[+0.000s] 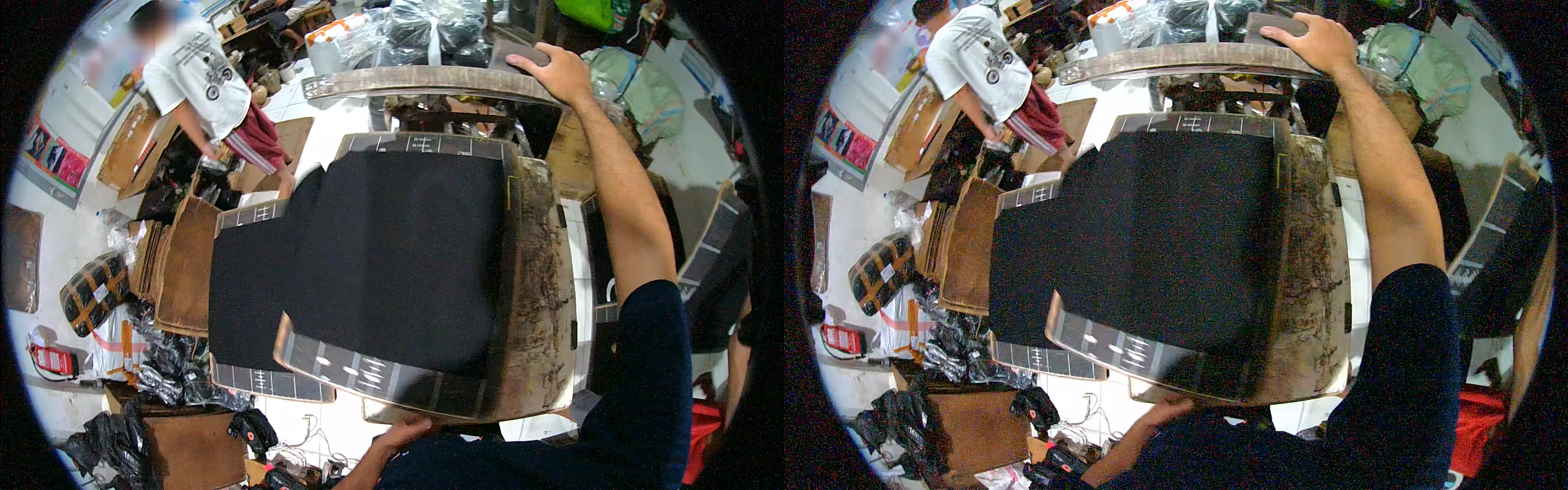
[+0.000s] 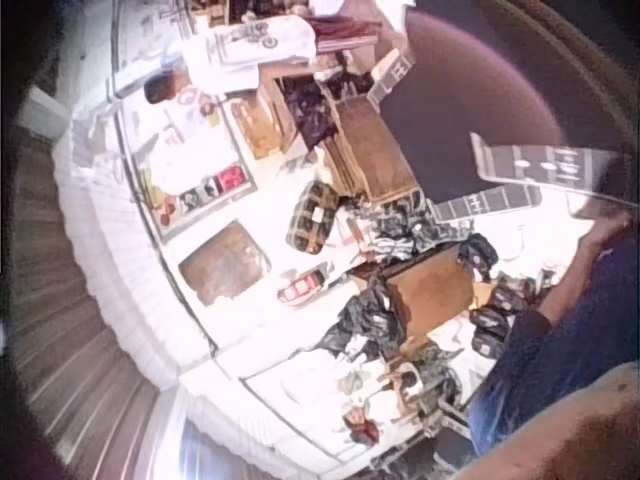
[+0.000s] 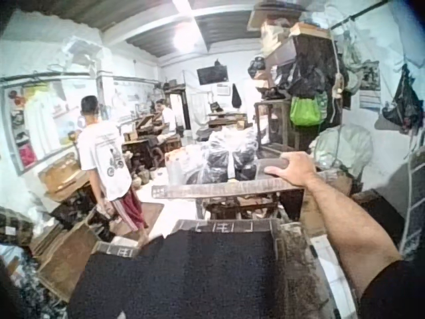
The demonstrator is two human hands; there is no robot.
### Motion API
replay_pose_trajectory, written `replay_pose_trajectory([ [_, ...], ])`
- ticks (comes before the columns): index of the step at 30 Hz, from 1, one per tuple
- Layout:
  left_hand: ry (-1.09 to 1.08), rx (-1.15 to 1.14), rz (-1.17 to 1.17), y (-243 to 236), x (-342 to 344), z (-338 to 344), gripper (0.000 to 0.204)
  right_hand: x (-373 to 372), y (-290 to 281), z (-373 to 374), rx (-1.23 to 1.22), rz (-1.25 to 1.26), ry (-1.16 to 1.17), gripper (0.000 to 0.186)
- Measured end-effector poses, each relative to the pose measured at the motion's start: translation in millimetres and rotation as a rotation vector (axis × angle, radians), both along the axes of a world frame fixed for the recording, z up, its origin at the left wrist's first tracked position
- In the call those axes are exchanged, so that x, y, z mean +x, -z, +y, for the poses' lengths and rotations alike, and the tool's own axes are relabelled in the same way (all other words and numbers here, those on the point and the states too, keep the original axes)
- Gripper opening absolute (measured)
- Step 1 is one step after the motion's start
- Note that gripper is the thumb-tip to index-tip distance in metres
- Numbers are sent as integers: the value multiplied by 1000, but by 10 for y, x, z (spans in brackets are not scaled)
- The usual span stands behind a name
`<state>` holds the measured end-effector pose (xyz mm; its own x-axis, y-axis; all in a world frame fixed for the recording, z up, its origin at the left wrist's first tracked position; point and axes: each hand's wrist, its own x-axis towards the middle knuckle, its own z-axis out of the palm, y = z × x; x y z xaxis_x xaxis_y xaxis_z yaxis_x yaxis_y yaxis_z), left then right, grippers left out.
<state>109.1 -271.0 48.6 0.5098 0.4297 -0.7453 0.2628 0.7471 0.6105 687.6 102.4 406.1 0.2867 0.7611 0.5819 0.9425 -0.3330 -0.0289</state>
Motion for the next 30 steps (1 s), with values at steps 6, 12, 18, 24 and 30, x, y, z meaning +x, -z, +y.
replay_pose_trajectory([
  [6,35,782,479,46,-833,738,43,-28,50,-54,-22,43,5,99],
  [12,-293,961,979,37,-976,1842,68,-80,104,-87,32,34,27,97],
  [18,-475,931,1030,119,-803,757,66,-89,70,-83,45,-12,20,96],
  [24,-316,893,1008,278,-813,384,70,-195,-107,-135,70,74,-53,78],
  [30,-175,863,888,-48,-580,524,74,-292,-195,-155,57,74,-26,79],
])
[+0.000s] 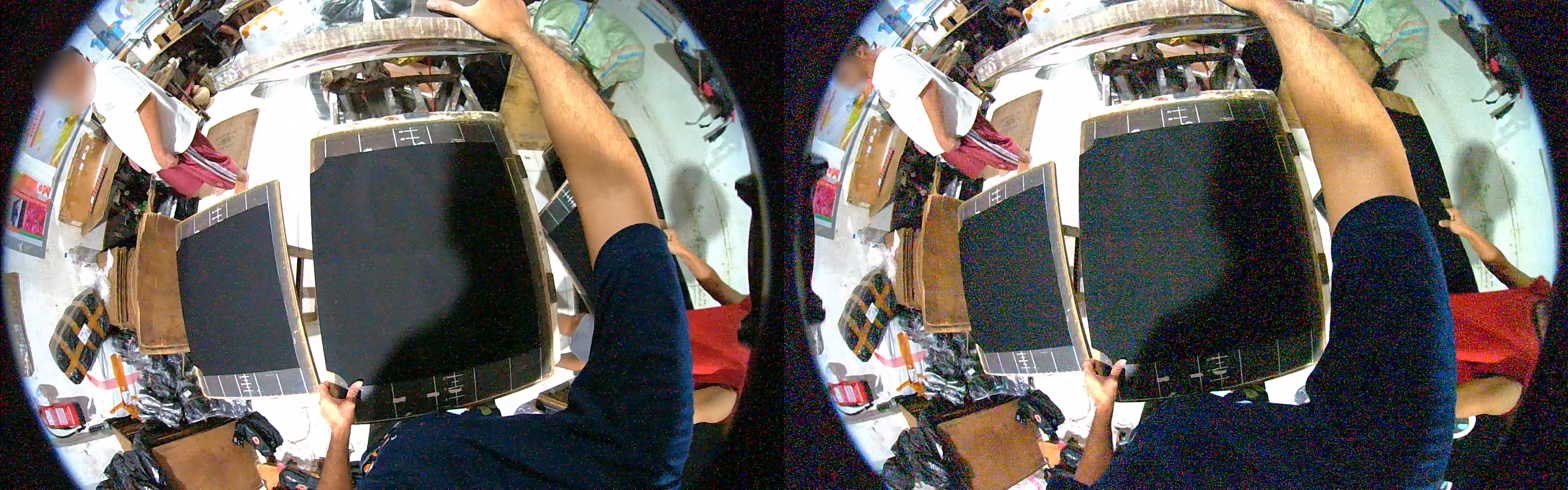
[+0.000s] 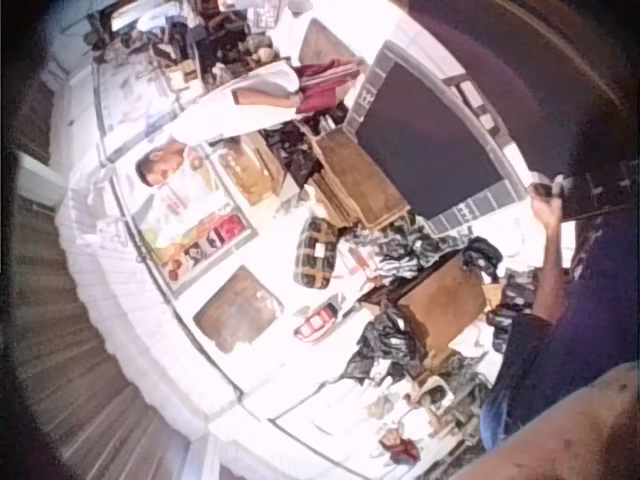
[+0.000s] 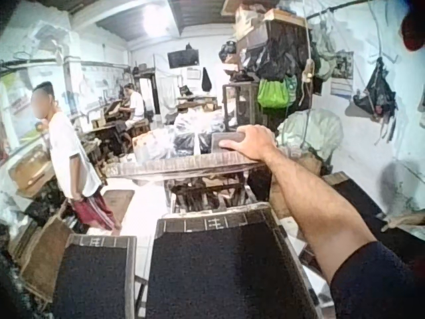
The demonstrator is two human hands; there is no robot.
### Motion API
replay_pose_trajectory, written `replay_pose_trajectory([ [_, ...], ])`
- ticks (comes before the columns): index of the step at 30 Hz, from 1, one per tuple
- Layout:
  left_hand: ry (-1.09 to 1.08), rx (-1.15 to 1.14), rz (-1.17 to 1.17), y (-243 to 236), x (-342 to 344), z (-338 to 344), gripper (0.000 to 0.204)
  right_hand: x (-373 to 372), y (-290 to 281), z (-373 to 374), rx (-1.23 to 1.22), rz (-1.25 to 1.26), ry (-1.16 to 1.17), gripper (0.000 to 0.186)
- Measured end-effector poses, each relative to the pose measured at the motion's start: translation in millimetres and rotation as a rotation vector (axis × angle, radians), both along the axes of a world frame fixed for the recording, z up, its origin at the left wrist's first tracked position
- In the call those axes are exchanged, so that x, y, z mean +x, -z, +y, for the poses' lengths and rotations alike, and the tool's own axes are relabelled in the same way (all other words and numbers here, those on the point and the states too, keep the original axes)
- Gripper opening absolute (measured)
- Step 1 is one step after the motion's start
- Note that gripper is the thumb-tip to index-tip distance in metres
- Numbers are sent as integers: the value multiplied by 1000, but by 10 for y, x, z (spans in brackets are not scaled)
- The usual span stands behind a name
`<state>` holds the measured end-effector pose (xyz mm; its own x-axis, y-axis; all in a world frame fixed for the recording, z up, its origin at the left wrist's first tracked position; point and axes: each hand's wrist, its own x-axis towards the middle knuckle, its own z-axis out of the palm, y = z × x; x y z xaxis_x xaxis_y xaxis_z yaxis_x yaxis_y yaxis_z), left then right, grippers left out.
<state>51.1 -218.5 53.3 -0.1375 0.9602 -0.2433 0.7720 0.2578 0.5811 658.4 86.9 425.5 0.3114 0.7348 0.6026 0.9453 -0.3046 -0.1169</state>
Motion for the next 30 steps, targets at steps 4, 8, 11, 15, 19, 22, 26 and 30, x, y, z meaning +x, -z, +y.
replay_pose_trajectory([
  [4,-16,-63,-34,-220,93,-19,72,38,-23,34,14,-2,4,86],
  [8,39,-71,53,-250,89,6,73,82,-67,95,-28,23,30,89],
  [11,19,-64,-16,-196,80,19,74,92,-113,133,1,24,14,89],
  [15,11,-59,-37,-158,102,71,82,109,-177,152,-41,39,28,88],
  [19,37,-24,20,-211,153,117,89,130,-212,156,-35,75,9,87],
  [22,11,-19,11,-191,171,121,87,140,-238,187,-63,78,22,88],
  [26,36,94,-64,80,77,125,82,154,-290,210,-65,75,-1,88],
  [30,50,-196,35,340,-33,254,85,155,-273,216,-82,61,10,89],
])
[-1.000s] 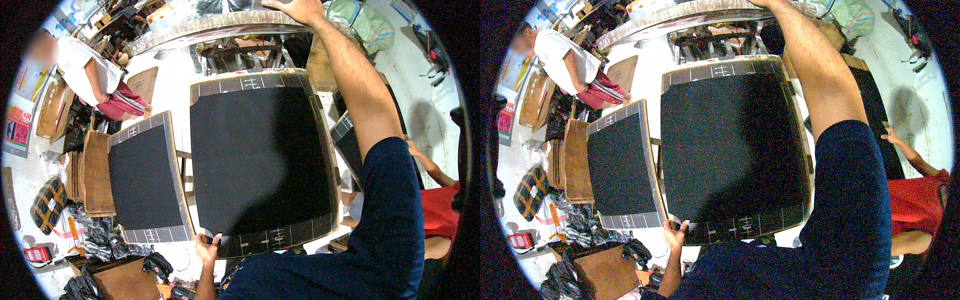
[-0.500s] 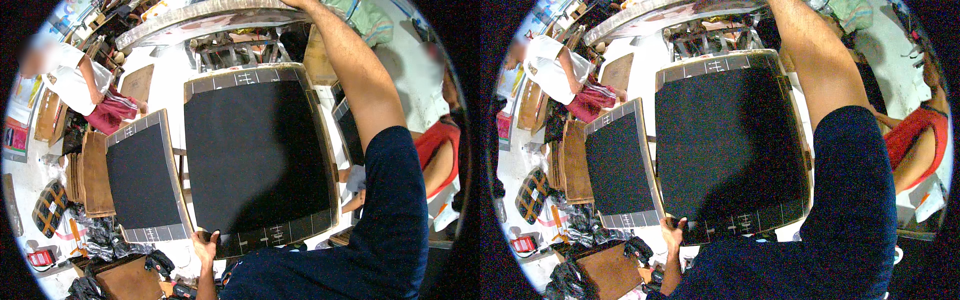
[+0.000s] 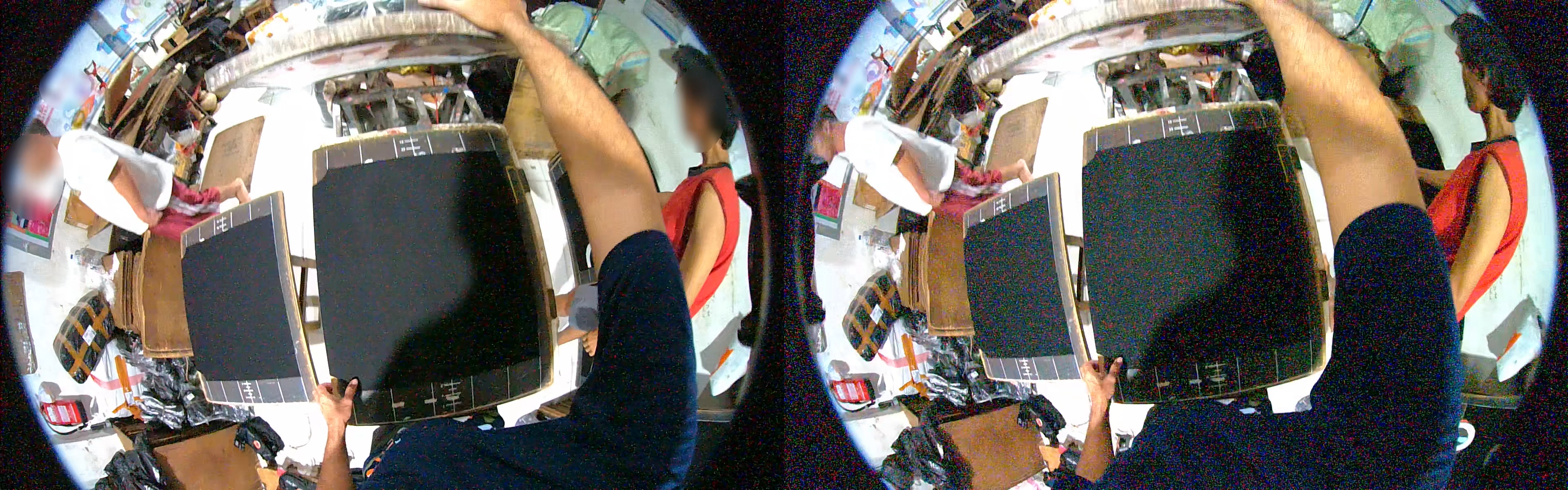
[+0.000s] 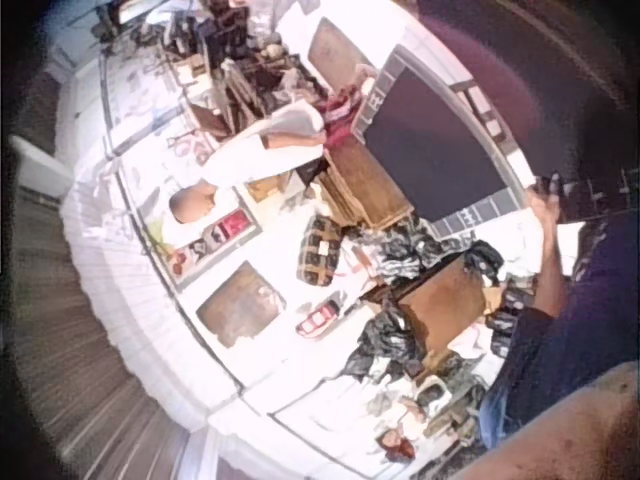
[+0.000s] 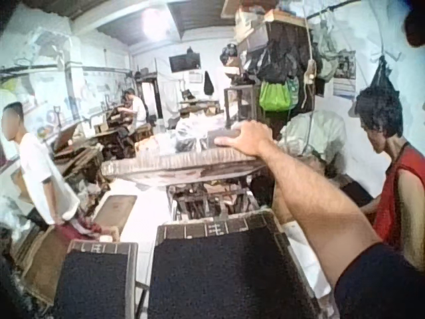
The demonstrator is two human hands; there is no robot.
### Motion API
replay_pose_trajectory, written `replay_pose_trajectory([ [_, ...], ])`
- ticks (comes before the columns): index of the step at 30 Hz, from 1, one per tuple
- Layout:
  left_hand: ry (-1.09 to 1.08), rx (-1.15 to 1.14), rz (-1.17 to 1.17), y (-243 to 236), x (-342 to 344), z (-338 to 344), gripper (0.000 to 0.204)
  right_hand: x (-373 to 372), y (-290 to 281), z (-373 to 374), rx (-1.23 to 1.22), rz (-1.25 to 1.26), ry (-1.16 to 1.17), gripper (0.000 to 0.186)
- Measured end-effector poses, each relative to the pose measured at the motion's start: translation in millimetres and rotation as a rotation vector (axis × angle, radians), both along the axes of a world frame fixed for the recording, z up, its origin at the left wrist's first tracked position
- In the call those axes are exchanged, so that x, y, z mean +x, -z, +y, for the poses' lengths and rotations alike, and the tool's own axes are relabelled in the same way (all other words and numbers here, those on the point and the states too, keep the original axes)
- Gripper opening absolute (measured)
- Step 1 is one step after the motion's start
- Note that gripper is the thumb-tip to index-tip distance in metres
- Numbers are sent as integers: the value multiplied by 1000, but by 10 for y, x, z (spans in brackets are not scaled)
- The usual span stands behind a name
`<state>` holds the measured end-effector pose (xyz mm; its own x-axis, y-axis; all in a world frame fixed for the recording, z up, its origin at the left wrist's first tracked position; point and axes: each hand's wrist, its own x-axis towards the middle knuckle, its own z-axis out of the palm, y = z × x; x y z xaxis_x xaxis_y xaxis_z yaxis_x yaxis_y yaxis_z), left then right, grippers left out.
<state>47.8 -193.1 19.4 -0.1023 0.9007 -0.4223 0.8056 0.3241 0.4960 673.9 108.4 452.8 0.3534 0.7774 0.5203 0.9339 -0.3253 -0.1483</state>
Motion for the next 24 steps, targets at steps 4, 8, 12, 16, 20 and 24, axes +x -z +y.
replay_pose_trajectory([
  [4,176,550,120,-344,354,575,73,-39,292,-54,42,-122,26,91],
  [8,-17,425,-679,-1219,1316,2071,72,-134,932,-378,218,-236,-84,76],
  [12,-363,99,-1757,-1900,2187,3112,67,-356,1831,-857,285,-223,-208,61],
  [16,-591,-141,-1622,-1596,2422,3066,81,-741,2735,-1313,-9,-3,-158,57],
  [20,-928,-194,-1385,-728,2211,2888,78,-720,3348,-1322,-96,68,-199,47],
  [24,-466,791,-46,-179,2055,2790,63,-506,3519,-1104,-316,144,-254,48],
])
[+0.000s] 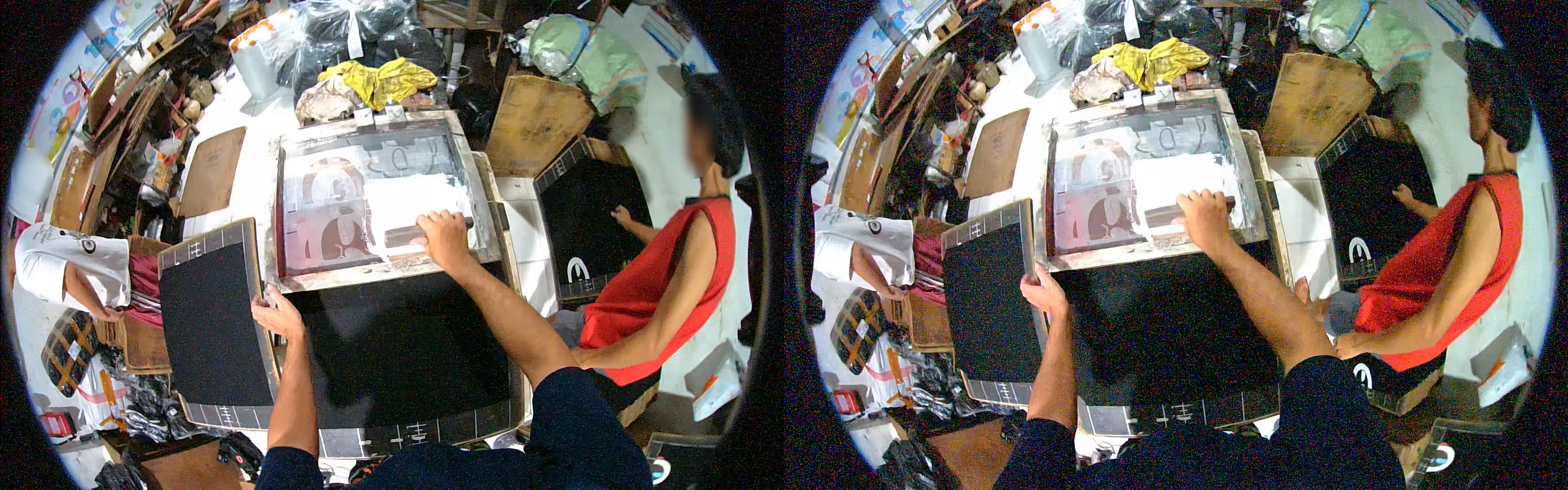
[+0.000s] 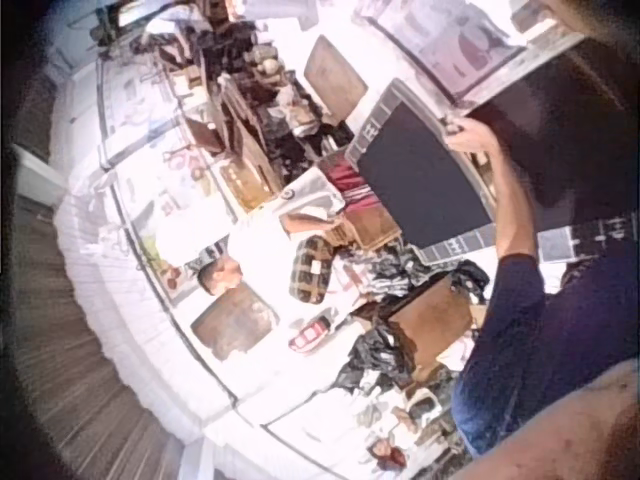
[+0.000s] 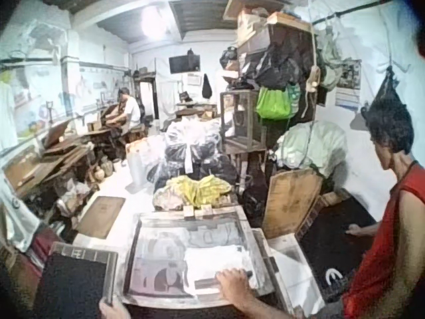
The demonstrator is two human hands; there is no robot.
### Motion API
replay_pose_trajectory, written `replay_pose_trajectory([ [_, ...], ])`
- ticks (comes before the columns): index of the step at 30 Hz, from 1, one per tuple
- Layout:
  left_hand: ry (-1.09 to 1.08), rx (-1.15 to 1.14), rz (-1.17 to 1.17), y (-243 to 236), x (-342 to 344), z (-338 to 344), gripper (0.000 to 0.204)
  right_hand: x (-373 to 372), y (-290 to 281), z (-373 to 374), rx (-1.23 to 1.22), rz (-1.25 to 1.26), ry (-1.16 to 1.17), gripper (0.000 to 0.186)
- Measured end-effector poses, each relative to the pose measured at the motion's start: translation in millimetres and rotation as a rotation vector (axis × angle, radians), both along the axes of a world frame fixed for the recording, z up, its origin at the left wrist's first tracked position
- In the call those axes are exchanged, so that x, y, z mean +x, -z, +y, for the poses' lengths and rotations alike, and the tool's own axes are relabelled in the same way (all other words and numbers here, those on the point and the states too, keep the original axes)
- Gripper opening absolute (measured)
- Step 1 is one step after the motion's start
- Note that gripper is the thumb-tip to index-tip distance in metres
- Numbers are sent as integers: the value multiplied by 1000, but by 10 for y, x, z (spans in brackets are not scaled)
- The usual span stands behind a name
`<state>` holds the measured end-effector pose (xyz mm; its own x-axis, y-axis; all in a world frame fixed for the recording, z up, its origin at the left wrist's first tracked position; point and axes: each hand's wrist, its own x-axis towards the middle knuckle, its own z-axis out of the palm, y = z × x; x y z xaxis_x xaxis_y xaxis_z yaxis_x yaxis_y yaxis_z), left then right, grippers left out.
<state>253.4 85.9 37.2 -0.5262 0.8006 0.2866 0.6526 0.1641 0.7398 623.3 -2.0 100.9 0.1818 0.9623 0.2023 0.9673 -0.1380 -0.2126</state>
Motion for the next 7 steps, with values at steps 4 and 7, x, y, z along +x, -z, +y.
replay_pose_trajectory([
  [4,64,-87,69,210,113,7,77,328,-145,492,15,15,-54,49],
  [7,69,-95,90,327,102,39,81,518,-157,1024,57,-49,11,50],
])
